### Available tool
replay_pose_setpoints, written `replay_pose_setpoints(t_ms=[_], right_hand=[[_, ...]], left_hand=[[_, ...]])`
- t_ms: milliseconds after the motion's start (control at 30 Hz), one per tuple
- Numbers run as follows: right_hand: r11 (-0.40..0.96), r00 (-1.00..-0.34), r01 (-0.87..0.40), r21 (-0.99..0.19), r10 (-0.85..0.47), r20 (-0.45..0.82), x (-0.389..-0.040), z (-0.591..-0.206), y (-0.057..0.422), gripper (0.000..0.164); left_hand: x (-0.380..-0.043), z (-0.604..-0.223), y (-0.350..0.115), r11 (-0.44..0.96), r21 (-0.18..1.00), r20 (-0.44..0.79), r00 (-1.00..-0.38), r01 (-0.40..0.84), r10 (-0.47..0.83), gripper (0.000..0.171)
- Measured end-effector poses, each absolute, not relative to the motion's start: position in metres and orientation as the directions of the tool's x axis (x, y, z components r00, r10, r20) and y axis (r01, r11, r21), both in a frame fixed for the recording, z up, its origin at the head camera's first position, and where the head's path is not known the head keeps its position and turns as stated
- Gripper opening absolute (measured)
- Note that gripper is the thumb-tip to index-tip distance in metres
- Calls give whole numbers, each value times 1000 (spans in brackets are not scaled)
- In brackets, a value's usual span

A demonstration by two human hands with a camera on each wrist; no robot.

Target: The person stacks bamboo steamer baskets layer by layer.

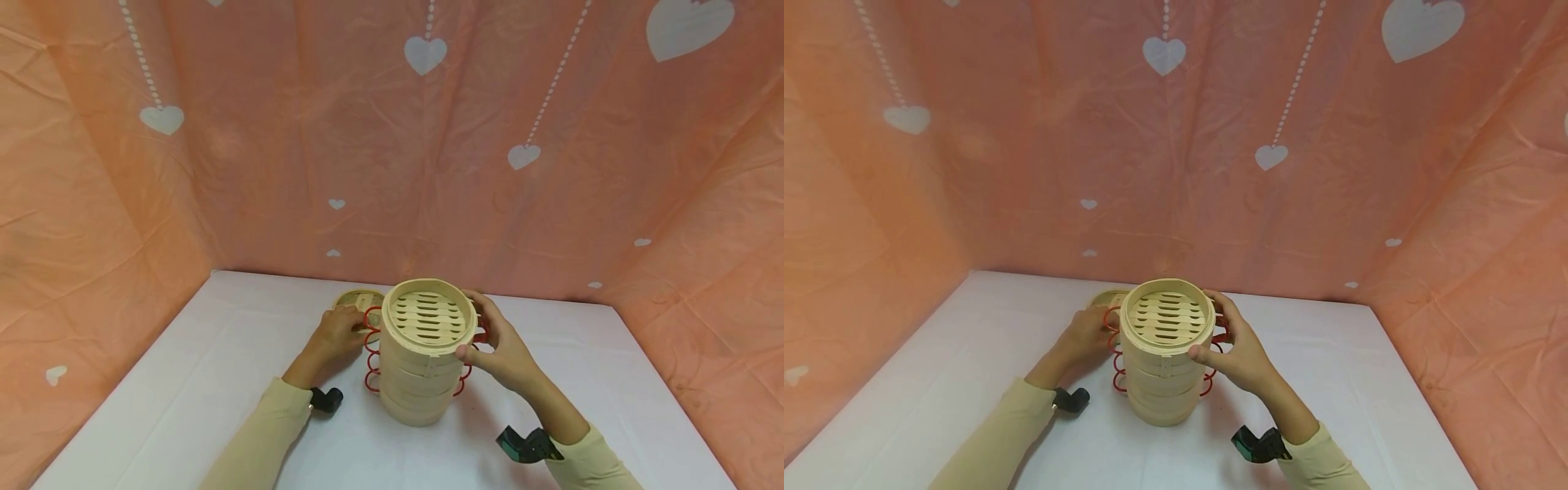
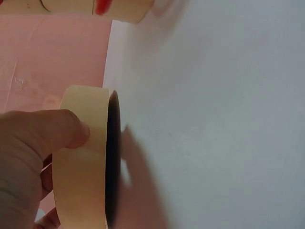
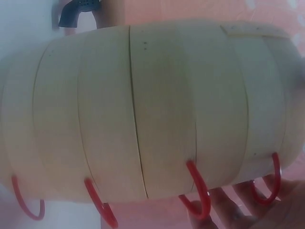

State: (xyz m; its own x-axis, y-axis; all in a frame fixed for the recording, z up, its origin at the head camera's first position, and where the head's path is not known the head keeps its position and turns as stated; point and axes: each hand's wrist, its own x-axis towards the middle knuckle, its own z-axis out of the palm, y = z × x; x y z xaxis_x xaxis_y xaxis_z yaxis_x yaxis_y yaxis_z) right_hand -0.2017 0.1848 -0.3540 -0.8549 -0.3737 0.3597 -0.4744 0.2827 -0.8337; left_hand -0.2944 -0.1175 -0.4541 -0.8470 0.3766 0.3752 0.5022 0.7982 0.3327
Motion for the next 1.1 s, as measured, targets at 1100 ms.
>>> replay_pose_setpoints(t_ms=[1100], right_hand=[[258, -847, -486, -835, -376, 376, -203, -358, 184, 80]], left_hand=[[-291, -403, -130, 817, 173, 585, -725, 551, 365, 19]])
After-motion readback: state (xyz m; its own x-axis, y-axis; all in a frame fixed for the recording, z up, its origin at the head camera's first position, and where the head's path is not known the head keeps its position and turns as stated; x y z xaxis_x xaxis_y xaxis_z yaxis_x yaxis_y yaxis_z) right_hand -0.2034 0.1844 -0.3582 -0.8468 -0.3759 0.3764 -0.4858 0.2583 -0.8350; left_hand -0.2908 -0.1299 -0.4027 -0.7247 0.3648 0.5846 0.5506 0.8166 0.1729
